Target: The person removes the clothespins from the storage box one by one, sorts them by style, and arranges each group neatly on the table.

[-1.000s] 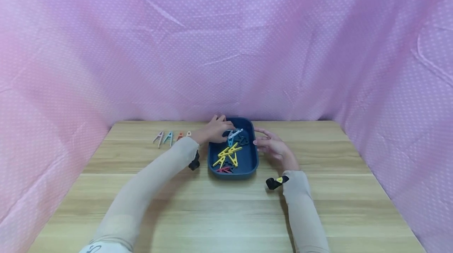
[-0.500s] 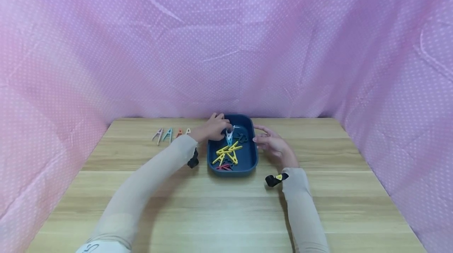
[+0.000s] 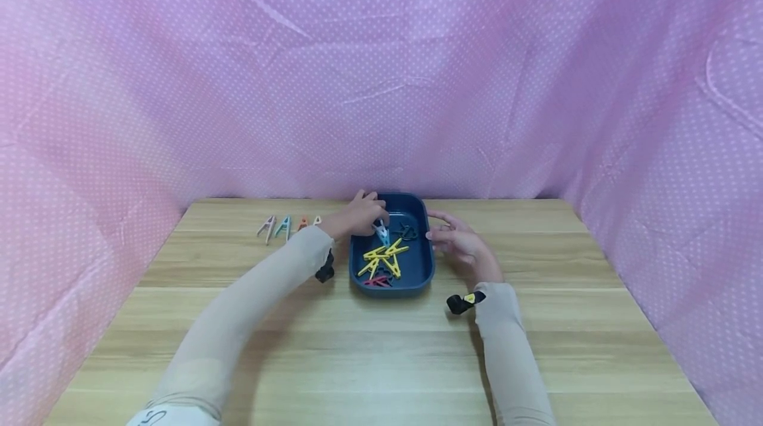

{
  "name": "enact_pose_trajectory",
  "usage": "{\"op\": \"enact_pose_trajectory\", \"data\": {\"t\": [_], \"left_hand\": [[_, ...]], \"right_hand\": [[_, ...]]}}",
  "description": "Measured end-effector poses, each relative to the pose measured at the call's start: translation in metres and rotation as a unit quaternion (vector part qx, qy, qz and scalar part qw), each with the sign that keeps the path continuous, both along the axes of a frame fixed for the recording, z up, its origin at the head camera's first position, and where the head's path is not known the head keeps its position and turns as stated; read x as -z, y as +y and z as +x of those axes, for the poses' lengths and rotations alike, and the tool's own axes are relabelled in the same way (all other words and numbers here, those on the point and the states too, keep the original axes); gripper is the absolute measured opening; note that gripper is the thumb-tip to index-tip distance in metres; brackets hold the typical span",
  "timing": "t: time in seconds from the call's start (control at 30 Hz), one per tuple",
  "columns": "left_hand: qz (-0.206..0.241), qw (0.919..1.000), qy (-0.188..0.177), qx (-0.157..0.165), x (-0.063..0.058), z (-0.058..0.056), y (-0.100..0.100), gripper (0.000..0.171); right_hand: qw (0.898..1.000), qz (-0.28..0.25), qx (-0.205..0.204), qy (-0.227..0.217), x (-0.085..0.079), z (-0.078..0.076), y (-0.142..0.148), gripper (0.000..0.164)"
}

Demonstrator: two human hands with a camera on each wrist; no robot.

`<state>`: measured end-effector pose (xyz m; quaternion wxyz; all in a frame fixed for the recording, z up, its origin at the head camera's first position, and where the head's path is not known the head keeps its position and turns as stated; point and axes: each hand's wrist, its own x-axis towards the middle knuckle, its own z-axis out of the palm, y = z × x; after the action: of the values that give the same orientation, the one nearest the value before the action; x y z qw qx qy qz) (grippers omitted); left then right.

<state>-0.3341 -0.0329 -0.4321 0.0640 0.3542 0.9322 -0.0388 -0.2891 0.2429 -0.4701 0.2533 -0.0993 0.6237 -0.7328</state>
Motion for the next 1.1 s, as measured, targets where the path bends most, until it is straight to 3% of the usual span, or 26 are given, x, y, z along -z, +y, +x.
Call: {"op": "enact_pose_trajectory", "data": {"t": [0.43, 0.73, 1.1], "left_hand": [[-0.028, 0.9994, 0.013, 0.014, 0.0059, -0.0055, 0.002, 0.023], [-0.018, 0.9997, 0.01, 0.012, 0.006, -0.0063, 0.0016, 0.015], [0.013, 0.9993, 0.024, 0.026, 0.0026, -0.0066, -0.0009, 0.024]], "right_hand": [[1.0, -0.004, 0.003, -0.002, 0.0036, -0.0015, 0.0009, 0.065], [1.0, -0.019, 0.001, -0.015, 0.0011, 0.0011, 0.0008, 0.066], [1.0, -0.011, 0.003, -0.015, -0.0007, -0.0002, 0.0008, 0.064]]}}
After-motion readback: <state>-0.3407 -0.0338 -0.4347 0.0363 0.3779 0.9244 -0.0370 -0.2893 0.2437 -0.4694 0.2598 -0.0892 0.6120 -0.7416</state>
